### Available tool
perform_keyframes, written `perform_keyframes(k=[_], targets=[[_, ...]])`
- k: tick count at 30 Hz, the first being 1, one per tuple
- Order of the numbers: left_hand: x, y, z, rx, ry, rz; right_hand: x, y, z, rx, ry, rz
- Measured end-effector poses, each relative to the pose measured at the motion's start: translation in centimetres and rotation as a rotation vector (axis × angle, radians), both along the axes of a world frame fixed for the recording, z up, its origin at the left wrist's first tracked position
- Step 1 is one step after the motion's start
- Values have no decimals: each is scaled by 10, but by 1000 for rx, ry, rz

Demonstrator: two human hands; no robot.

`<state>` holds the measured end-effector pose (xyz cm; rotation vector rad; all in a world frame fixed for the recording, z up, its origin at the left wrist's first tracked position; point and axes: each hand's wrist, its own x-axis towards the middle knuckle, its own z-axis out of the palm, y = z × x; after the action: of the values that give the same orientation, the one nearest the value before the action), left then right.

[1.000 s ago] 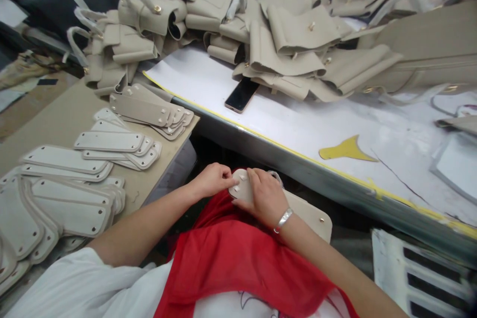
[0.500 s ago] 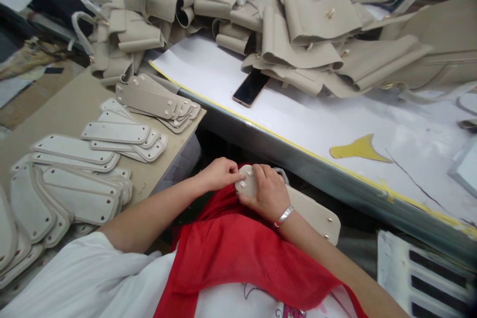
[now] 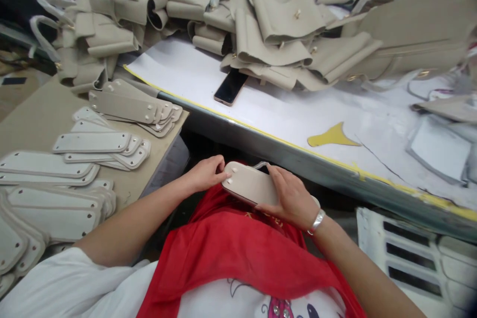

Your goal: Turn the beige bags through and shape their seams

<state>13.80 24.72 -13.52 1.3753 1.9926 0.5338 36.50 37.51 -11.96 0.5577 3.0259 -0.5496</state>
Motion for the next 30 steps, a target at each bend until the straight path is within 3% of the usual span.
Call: perform_keyframes(k=[4,8,11,13,17,30], targets=[[3,8,15,42,200,-97,46,11,1,25,-52,-35],[25,21,29,233,368,-295,55,8,-3,37,-61,-34],[46,31,22,341,317,-527,53,6,-3,42,-37,-60],[55,37,11,346,299,-609,53,6,-4,40,-28,-67],[58,42,-3,289,344,-651,56,6,-5,43,-17,-69],[61,42,-1,247,384,-657,59,4,-9,47,-1,-65]])
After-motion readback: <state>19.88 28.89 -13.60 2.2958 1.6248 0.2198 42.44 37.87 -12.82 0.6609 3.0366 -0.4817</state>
